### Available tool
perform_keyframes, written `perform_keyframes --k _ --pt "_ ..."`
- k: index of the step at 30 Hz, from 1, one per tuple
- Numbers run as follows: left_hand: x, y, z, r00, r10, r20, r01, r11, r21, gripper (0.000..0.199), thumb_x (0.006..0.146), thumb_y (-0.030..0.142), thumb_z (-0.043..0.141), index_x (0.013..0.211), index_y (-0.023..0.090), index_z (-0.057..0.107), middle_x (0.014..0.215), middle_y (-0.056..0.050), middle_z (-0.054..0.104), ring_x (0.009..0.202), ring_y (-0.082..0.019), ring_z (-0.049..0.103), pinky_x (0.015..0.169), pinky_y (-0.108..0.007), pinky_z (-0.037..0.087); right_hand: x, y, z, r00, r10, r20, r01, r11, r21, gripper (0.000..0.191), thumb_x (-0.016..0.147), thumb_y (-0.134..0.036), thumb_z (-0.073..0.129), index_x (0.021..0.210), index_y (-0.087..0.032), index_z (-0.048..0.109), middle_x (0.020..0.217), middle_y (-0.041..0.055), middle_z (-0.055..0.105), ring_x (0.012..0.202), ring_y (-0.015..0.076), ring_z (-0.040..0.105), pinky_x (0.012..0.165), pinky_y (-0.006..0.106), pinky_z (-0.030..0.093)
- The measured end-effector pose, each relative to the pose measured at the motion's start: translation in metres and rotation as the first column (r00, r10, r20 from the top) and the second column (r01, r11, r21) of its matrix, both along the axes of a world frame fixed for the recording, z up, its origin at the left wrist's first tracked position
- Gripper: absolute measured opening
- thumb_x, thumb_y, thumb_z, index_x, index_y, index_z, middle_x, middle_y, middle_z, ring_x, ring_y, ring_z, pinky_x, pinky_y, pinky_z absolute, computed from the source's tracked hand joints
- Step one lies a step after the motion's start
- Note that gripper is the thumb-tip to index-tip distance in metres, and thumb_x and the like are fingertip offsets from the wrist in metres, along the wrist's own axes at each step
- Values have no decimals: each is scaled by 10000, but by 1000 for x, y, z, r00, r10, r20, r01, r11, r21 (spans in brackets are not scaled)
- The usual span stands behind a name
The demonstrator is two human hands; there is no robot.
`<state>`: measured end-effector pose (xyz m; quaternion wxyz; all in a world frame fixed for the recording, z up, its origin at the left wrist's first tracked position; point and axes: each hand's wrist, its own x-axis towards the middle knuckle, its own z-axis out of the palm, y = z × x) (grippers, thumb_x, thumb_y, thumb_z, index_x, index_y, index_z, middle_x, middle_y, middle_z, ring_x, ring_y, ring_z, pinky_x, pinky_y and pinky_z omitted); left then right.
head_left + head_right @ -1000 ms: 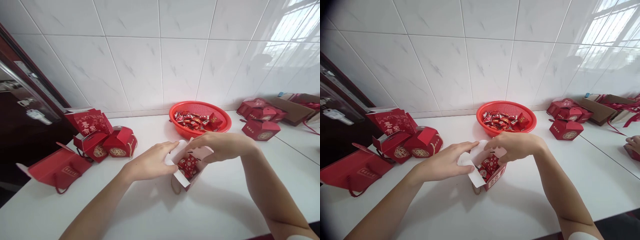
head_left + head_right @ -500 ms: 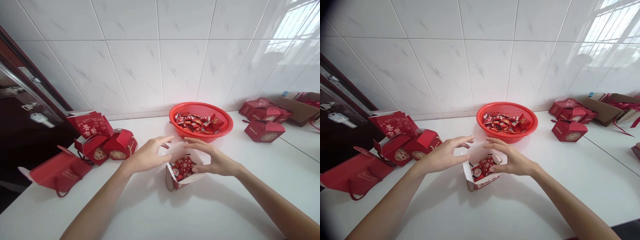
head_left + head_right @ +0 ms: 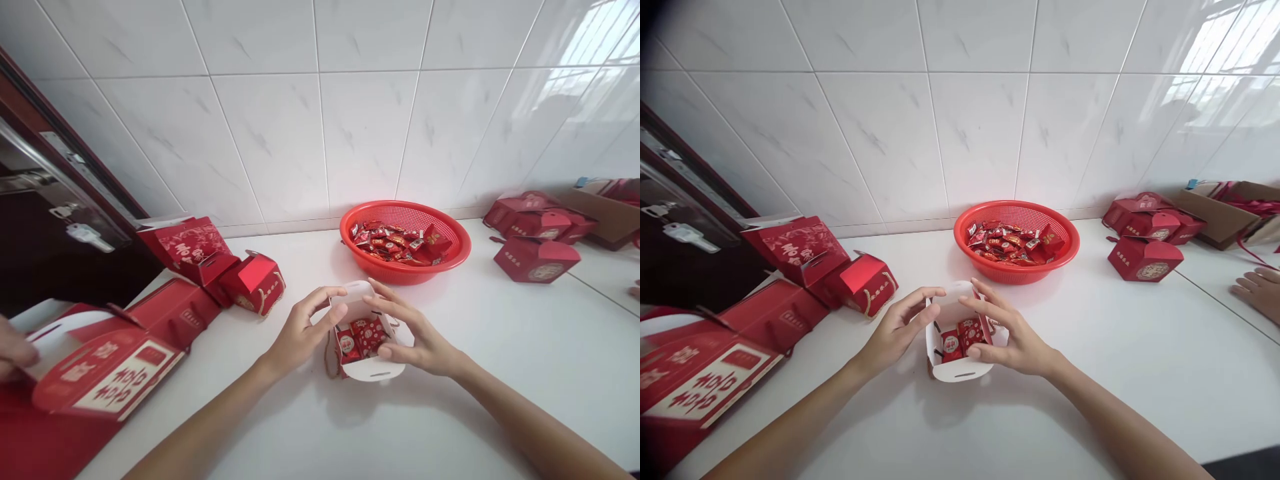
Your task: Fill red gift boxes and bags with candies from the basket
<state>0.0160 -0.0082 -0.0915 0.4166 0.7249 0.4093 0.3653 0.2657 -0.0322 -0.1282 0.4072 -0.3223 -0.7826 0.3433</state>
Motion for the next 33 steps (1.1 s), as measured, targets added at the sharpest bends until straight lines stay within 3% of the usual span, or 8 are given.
perform_keyframes --k 4,10,15,19,23,27,33 --pt "9 -1 -9 998 -38 57 41 997 -64 434 958 558 556 1248 252 660 1255 -65 694 1110 -253 663 987 -353 519 -5 -4 -6 999 45 16 -45 999 -25 694 911 -538 659 1540 -398 403 1709 24 125 1571 298 99 1246 504 201" --pt "19 -4 -23 999 -35 -2 35 999 0 453 1042 496 388 1339 267 641 1435 -66 604 1375 -258 508 1178 -405 383 -9 -5 -12 996 63 57 -56 991 -118 563 991 -569 493 1503 -337 479 1715 -14 -30 1573 287 -23 1253 475 175" --pt "17 -5 -28 998 -53 -20 52 998 -28 426 1035 429 440 1417 298 572 1491 -45 554 1415 -248 463 1198 -408 366 -9 -8 -10 999 16 37 -9 985 -170 506 984 -521 541 1462 -357 537 1715 -11 59 1577 284 44 1250 497 206" --pt "17 -8 -34 997 23 71 -21 999 -34 497 991 421 549 1471 309 485 1531 -61 504 1410 -258 474 1138 -392 441 -11 -11 -11 997 -78 16 80 980 -182 506 961 -521 581 1434 -342 581 1678 58 258 1550 312 219 1203 518 328" --pt "18 -12 -37 979 91 181 -69 990 -124 671 956 437 617 1545 318 318 1512 -85 518 1339 -260 549 1031 -368 528 -14 -13 -11 994 -97 -51 86 979 -187 562 975 -524 551 1504 -341 490 1590 105 425 1484 305 372 1087 455 480" --pt "19 -13 -36 972 94 215 -61 986 -156 630 931 421 656 1489 292 395 1493 -83 534 1296 -248 582 974 -316 556 -13 -15 -12 993 -42 -113 19 979 -204 582 994 -557 490 1538 -363 414 1552 94 465 1362 274 511 1046 409 500" --pt "21 -13 -38 959 117 259 -68 979 -190 563 922 402 654 1423 245 452 1279 -81 670 1132 -236 669 902 -316 582 -10 -13 -16 990 17 -138 -46 976 -211 692 939 -684 487 1523 -319 414 1535 123 461 1368 293 489 1049 425 479"
